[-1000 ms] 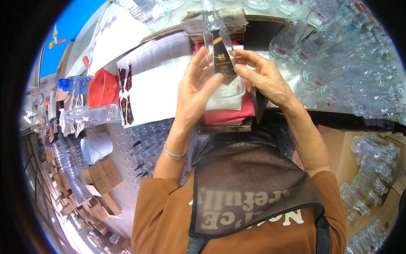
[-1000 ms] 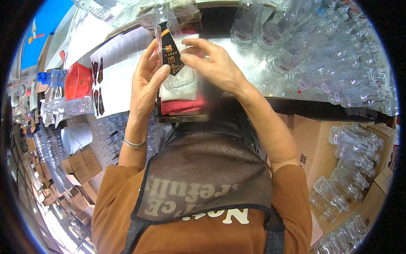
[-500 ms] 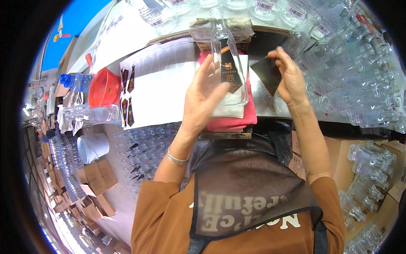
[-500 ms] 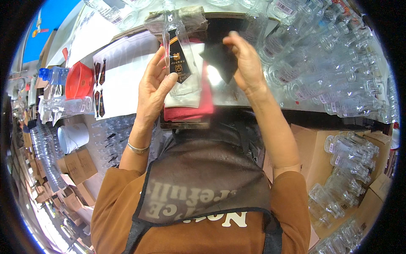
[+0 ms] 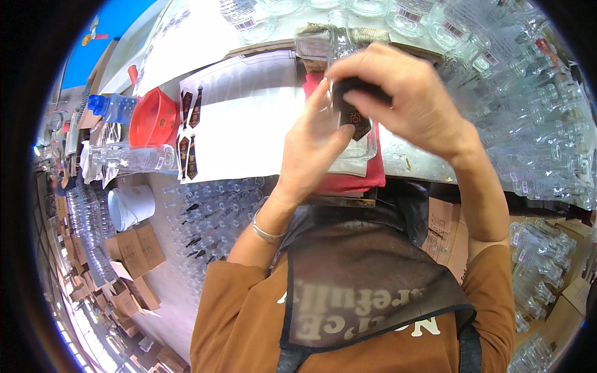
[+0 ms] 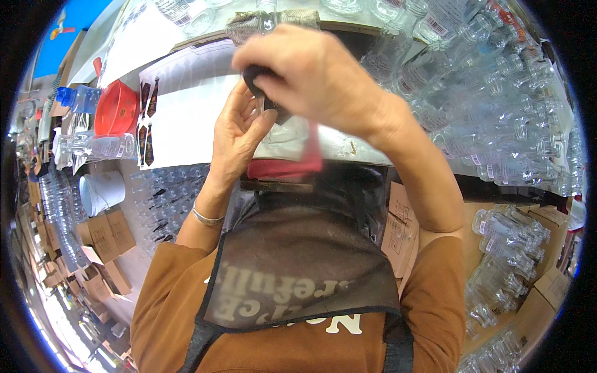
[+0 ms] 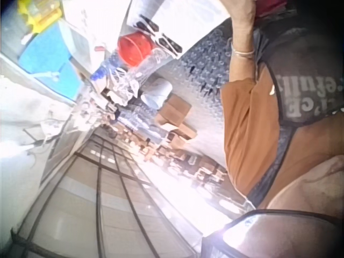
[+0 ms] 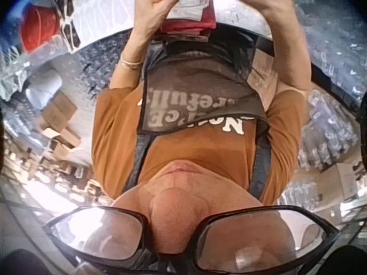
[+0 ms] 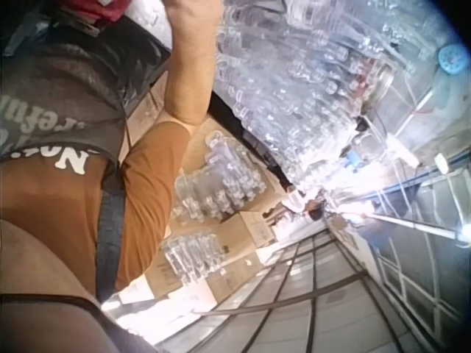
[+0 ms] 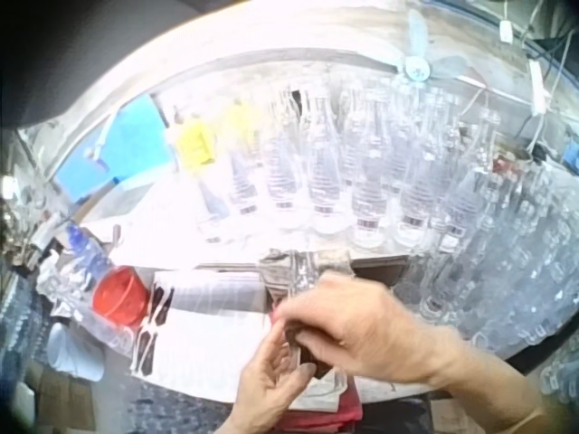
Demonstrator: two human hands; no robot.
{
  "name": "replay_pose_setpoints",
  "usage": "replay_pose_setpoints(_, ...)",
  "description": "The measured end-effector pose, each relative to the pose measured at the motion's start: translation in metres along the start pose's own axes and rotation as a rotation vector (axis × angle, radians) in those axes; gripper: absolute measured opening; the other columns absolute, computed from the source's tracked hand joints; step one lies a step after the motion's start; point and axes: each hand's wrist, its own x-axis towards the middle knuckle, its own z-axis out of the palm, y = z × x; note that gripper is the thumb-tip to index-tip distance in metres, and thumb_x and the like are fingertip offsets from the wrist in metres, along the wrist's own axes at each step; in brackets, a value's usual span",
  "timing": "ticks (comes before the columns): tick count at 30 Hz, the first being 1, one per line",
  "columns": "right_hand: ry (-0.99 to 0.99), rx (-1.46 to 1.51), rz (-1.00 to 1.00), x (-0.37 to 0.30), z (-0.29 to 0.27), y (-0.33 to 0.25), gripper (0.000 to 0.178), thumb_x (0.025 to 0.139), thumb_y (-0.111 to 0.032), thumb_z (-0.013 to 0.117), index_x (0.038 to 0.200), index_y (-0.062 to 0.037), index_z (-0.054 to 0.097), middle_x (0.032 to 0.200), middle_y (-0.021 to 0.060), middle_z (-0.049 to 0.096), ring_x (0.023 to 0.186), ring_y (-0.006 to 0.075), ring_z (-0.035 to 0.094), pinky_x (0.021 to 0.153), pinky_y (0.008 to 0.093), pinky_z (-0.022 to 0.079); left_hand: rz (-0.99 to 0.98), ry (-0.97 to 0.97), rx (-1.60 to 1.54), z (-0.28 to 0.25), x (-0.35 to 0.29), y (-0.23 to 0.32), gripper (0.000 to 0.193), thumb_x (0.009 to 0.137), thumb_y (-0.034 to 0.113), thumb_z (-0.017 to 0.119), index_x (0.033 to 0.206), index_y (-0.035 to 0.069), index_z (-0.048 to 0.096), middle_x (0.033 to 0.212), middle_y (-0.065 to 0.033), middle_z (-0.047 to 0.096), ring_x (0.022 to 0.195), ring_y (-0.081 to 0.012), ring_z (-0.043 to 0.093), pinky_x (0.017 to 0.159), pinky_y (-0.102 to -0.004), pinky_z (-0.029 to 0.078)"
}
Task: The person repeatedly picks up clear plastic bottles, applies a dark rectangular label to each bottle, and places the labeled bottles into a cardboard box. The person handles the bottles one at a time, using both hands to position and smooth the labels before moving each bottle to the box.
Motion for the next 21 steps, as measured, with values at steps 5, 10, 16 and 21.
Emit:
replay_pose_setpoints(5,0.253,-0.205,0.192,0.004,-0.001,-0.006,0.026,0.084,-0.002,0.072,0.11,-0.0041,0.069,0.096,0.0126,0.07,0.084,0.0266,0.068,0.077,0.035,0.054,0.016,0.033,0.004,0.001,0.0,-0.003,0.079,0.088,0.005,0.074,0.155,0.0,0.032,0.142,-0.0206,0.055,0.126,-0.0229,0.058,0.103,-0.034,0.048)
replay_pose_setpoints(10,0.035,-0.254,-0.027,0.015,-0.001,-0.005,0.027,0.081,0.0,0.073,0.107,-0.0048,0.069,0.092,0.0107,0.07,0.086,0.0297,0.066,0.078,0.0379,0.055,0.025,0.032,0.024,0.002,-0.002,-0.002,0.078,0.088,0.007,0.074,0.155,0.0,0.033,0.141,-0.0225,0.055,0.125,-0.0246,0.059,0.104,-0.0352,0.048)
replay_pose_setpoints(16,0.013,-0.189,-0.079,0.005,-0.002,0.017,0.027,0.085,-0.006,0.073,0.112,-0.0023,0.069,0.101,0.0131,0.071,0.09,0.0307,0.068,0.081,0.0373,0.055,0.024,0.043,0.066,0.003,-0.002,0.001,0.076,0.089,0.006,0.072,0.154,-0.002,0.034,0.141,-0.0224,0.055,0.125,-0.0247,0.059,0.104,-0.0357,0.048)
replay_pose_setpoints(21,0.301,-0.129,-0.02,-0.008,0.002,0.029,0.026,0.091,-0.01,0.071,0.116,-0.0047,0.068,0.102,0.0141,0.072,0.09,0.0278,0.071,0.081,0.0333,0.055,0.029,0.042,0.053,0.003,-0.001,-0.002,0.075,0.089,0.007,0.072,0.154,-0.002,0.035,0.143,-0.0218,0.054,0.127,-0.0243,0.057,0.106,-0.0358,0.046)
